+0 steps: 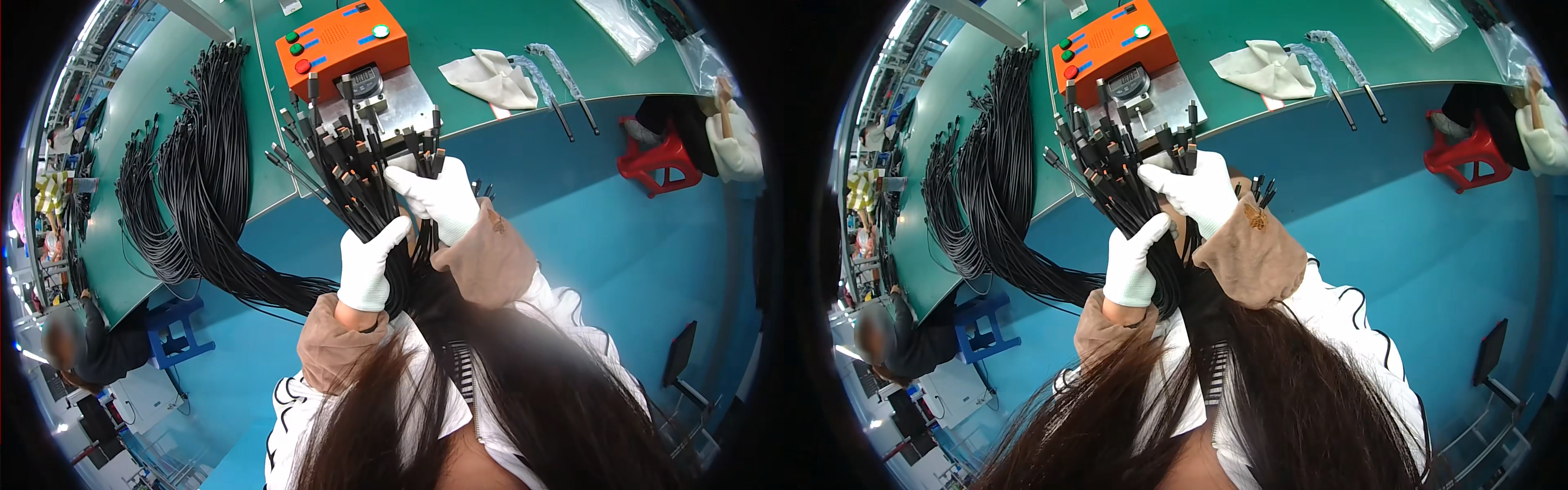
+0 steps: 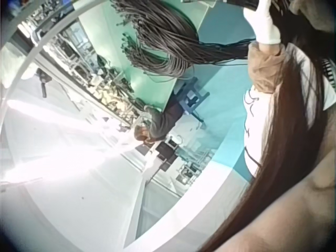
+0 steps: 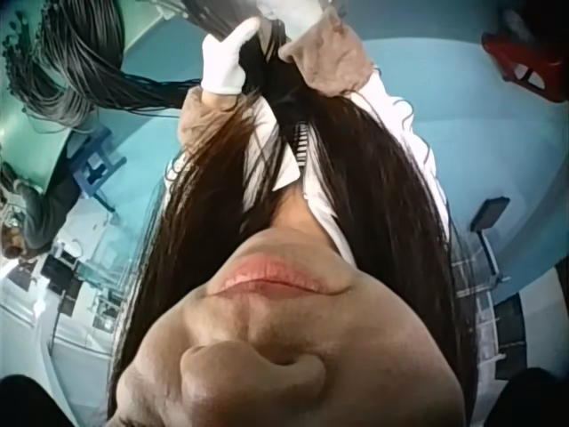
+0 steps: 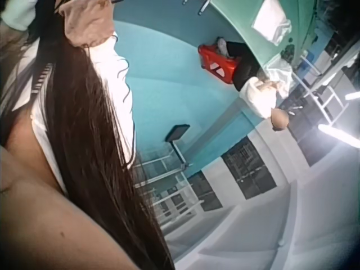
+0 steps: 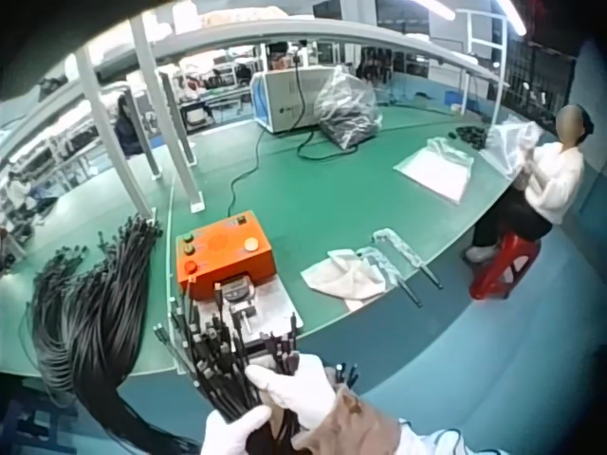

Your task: Bundle black cables together and process them using a desktop machine.

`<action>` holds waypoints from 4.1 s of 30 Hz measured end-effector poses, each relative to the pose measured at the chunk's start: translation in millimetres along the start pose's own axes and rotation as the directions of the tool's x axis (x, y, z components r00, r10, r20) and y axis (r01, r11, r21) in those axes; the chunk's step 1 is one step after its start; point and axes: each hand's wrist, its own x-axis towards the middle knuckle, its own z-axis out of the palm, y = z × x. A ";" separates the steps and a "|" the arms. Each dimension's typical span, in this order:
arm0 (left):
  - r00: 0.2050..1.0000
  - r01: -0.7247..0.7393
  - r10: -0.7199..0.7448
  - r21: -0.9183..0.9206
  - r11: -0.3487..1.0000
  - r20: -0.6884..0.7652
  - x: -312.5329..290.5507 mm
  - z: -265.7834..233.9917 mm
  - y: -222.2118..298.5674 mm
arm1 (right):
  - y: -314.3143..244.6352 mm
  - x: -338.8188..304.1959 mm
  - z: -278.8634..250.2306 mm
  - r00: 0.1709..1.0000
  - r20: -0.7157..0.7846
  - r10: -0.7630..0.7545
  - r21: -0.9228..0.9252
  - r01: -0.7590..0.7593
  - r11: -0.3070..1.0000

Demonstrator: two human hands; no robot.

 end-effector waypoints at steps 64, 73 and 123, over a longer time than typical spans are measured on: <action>0.984 -0.072 0.051 -0.117 0.990 -0.170 0.1 -6.1 -2.6 | 9.0 -13.7 2.8 0.960 -0.253 -0.122 -0.289 0.046 0.956; 0.982 -0.064 0.042 -0.111 0.992 -0.184 -0.5 -6.5 -1.6 | 10.1 -15.9 -1.2 0.957 -0.273 -0.102 -0.299 0.017 0.954; 0.922 -0.385 0.382 -0.046 0.922 -0.059 5.5 12.3 18.8 | -10.2 7.9 -8.0 1.000 0.014 0.005 -0.393 0.001 0.919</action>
